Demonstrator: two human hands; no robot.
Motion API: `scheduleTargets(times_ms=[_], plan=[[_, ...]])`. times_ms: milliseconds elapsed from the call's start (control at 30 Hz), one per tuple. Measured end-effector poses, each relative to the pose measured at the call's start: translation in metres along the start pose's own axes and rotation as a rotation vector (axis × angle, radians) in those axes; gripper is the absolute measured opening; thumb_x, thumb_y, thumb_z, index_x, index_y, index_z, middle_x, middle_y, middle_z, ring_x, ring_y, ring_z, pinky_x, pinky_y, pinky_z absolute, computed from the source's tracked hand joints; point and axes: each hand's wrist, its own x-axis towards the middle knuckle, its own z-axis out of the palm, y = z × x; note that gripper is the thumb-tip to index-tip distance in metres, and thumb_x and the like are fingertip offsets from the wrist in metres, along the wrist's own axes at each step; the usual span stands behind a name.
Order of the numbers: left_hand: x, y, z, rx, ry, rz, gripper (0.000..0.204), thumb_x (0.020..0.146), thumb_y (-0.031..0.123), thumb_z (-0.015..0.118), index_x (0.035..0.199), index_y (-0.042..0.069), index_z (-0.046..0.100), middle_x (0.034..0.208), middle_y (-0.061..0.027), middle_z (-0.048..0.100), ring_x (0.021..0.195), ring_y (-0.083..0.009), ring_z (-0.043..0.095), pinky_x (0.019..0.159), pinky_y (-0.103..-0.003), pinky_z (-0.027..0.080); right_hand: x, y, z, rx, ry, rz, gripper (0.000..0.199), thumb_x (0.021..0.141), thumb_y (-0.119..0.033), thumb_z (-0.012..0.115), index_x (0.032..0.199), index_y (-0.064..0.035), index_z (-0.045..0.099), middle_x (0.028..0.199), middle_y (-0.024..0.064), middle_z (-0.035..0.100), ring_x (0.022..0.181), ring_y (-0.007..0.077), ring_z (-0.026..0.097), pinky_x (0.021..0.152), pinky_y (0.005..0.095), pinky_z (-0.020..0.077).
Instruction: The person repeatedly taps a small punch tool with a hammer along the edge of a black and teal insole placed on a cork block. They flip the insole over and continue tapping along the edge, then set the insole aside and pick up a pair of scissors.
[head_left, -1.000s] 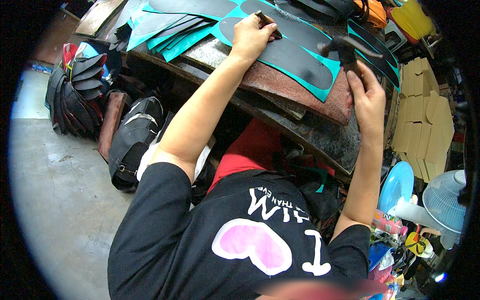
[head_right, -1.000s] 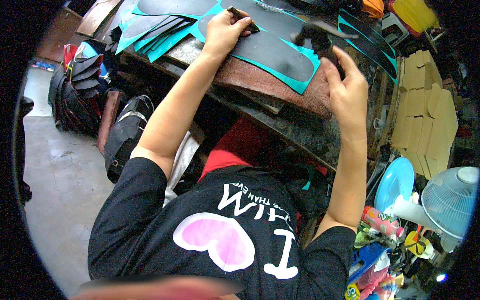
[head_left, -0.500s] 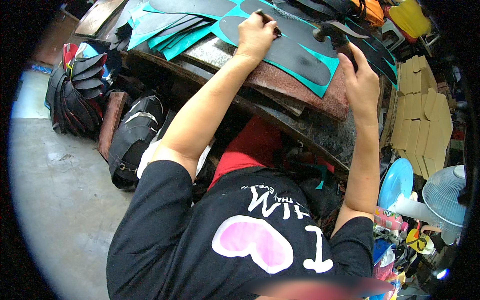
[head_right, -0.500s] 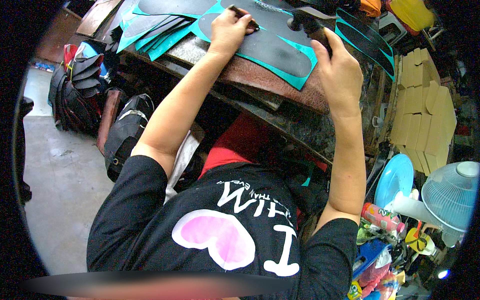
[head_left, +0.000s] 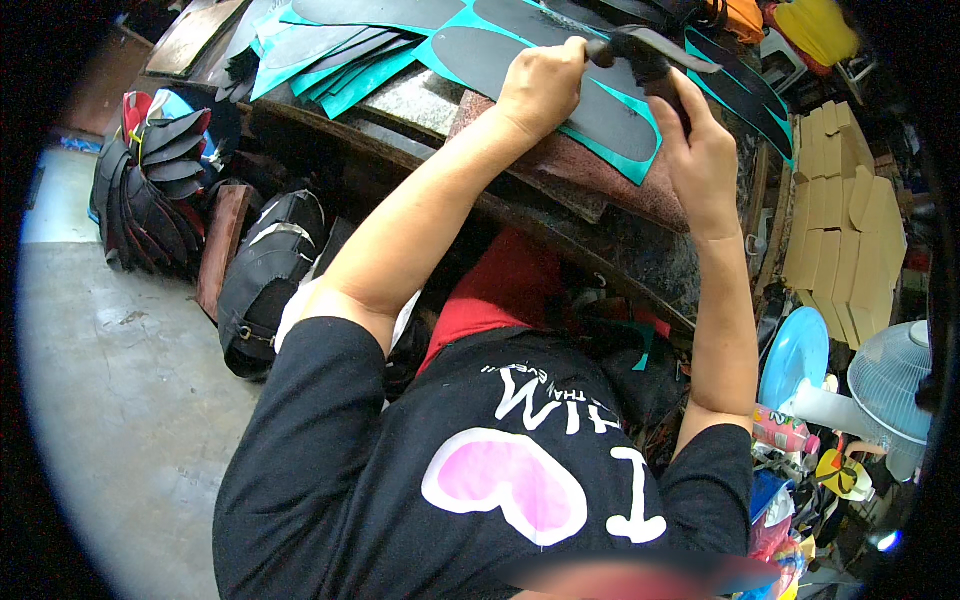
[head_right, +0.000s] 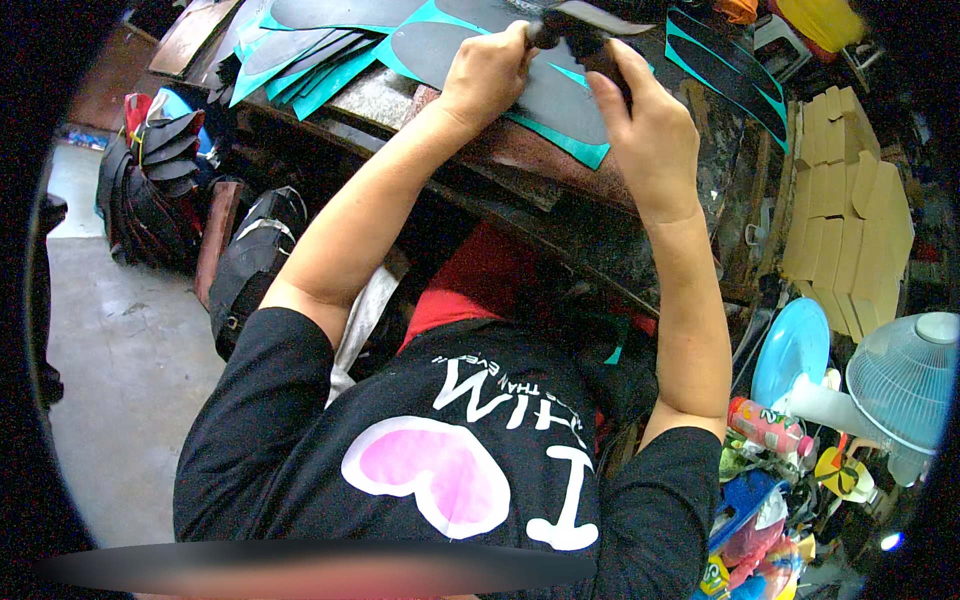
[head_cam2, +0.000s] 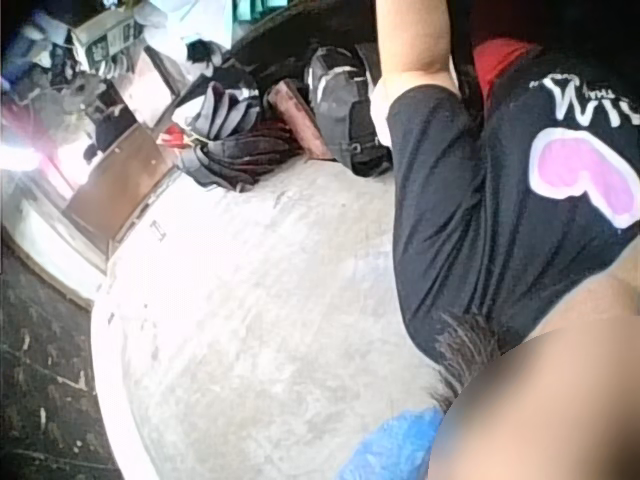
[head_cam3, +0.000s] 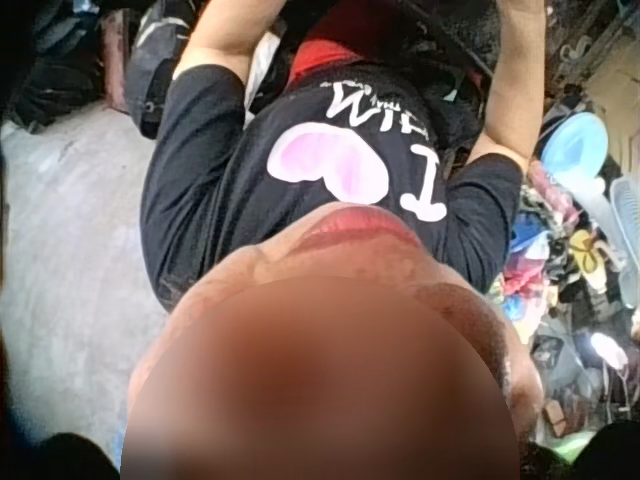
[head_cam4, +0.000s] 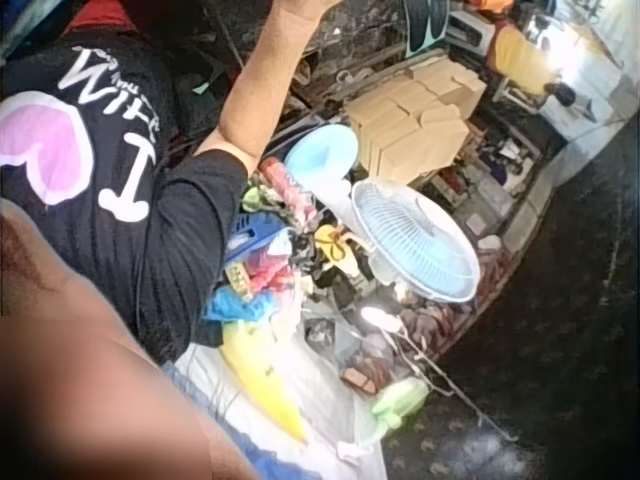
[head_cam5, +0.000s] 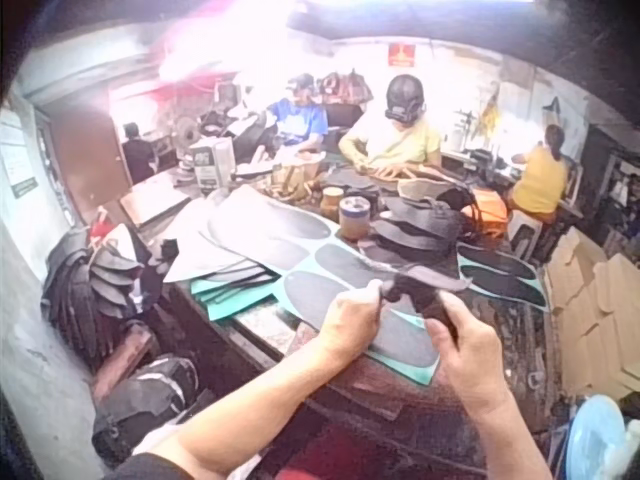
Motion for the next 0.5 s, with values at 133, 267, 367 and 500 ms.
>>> scheduleTargets(times_ms=[133, 267, 367, 500], plan=[[0.0, -0.014, 0.003, -0.887, 0.175, -0.668, 0.013, 0.086, 0.011, 0.069, 0.093, 0.0, 0.066, 0.081, -0.0153, 0.071, 0.066, -0.0205, 0.071, 0.064, -0.031, 0.056, -0.008, 0.03, -0.01, -0.082, 0.096, 0.024, 0.041, 0.092, -0.039, 0.063, 0.123, -0.012, 0.063, 0.103, 0.0191, 0.069, 0.095, 0.0375, 0.067, 0.078, 0.0414, 0.0531], [0.0, -0.02, 0.002, -0.739, 0.058, -0.519, 0.013, 0.086, 0.011, 0.069, 0.093, 0.001, 0.066, 0.078, -0.0121, 0.071, 0.067, -0.018, 0.071, 0.064, -0.031, 0.056, -0.004, 0.022, -0.034, 0.044, 0.167, -0.048, 0.039, 0.092, -0.033, 0.066, 0.123, -0.0102, 0.064, 0.099, 0.0169, 0.072, 0.087, 0.0317, 0.071, 0.076, 0.0355, 0.0531], [-0.001, -0.012, -0.002, -0.403, 0.025, -0.267, 0.015, 0.087, 0.014, 0.069, 0.096, 0.003, 0.066, 0.085, -0.0132, 0.072, 0.073, -0.0224, 0.072, 0.068, -0.032, 0.056, -0.006, -0.002, -0.048, 0.212, 0.221, -0.145, 0.036, 0.094, -0.022, 0.066, 0.126, -0.0059, 0.062, 0.088, 0.0071, 0.069, 0.076, 0.0139, 0.062, 0.066, 0.0266, 0.049], [-0.001, 0.008, -0.001, -0.146, 0.048, -0.028, 0.013, 0.086, 0.016, 0.068, 0.09, 0.004, 0.065, 0.079, -0.0173, 0.068, 0.074, -0.0347, 0.068, 0.069, -0.039, 0.055, -0.006, -0.01, -0.023, 0.077, 0.355, -0.345, 0.035, 0.092, -0.024, 0.066, 0.122, -0.0059, 0.062, 0.094, 0.0137, 0.07, 0.085, 0.028, 0.067, 0.072, 0.0343, 0.0524]])
